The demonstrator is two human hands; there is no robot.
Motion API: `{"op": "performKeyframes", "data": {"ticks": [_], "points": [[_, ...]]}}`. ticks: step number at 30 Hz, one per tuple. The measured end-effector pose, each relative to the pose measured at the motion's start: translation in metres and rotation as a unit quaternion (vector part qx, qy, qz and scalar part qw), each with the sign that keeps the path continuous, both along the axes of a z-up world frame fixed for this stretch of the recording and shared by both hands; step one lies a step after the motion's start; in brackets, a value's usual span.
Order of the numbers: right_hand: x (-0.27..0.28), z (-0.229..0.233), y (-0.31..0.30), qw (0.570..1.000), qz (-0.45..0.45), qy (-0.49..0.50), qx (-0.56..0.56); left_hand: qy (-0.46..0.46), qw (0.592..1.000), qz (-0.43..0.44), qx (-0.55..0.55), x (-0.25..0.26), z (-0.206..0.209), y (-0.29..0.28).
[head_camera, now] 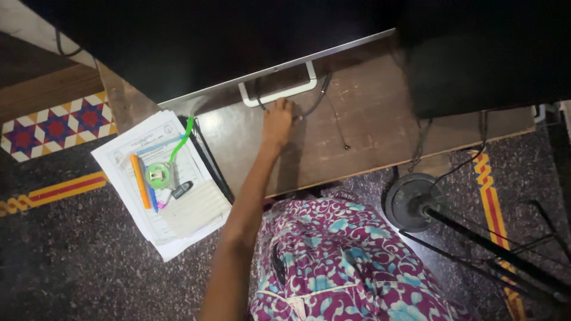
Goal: The person organizes items on a desk, including books, papers, and decorative flowers, then uses a cloth to wipe down the surface of the desk and the monitor stand.
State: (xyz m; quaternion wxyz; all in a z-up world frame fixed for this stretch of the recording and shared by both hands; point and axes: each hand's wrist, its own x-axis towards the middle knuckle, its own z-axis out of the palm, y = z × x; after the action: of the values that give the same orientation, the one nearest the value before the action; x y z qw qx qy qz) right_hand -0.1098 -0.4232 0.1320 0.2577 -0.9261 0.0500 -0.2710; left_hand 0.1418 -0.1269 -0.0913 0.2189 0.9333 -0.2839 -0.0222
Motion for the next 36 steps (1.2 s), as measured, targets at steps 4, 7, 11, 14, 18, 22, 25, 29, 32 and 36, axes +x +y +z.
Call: {"op": "performKeyframes", "data": {"ticks": [4,7,11,14,18,22,25,29,32,36], "points": [[0.01,-0.001,0.003,1.0,0.002,0.002,-0.008,-0.115,0.989,-0.038,0.089,-0.015,-0.023,0.0],[0.005,-0.004,0.001,1.0,0.006,0.006,-0.013,-0.131,0.979,-0.056,0.146,-0.021,-0.03,-0.003],[0.005,0.001,0.001,1.0,0.013,0.007,-0.022,-0.07,0.98,-0.12,0.145,-0.045,-0.021,0.004],[0.015,0.019,0.01,0.999,0.031,0.007,-0.033,-0.06,0.975,-0.18,0.112,-0.066,-0.005,0.012],[0.033,0.053,0.029,0.994,0.08,-0.017,-0.066,-0.041,0.973,-0.227,0.027,-0.083,0.01,0.022],[0.099,0.01,0.048,0.987,0.159,-0.009,-0.038,-0.036,0.968,-0.249,0.005,-0.097,0.01,0.027],[0.181,-0.074,0.066,0.98,0.183,0.078,-0.025,0.049,0.965,-0.253,0.049,-0.106,0.008,0.026],[0.219,-0.155,0.067,0.969,0.18,0.143,-0.084,-0.013,0.975,-0.223,0.018,-0.117,0.008,0.03],[0.227,-0.193,0.065,0.972,0.139,0.153,-0.109,0.02,0.982,-0.185,0.038,-0.12,0.006,0.033],[0.222,-0.232,0.05,0.954,0.127,0.23,-0.143,0.007,0.991,-0.098,0.096,-0.118,0.005,0.036]]}}
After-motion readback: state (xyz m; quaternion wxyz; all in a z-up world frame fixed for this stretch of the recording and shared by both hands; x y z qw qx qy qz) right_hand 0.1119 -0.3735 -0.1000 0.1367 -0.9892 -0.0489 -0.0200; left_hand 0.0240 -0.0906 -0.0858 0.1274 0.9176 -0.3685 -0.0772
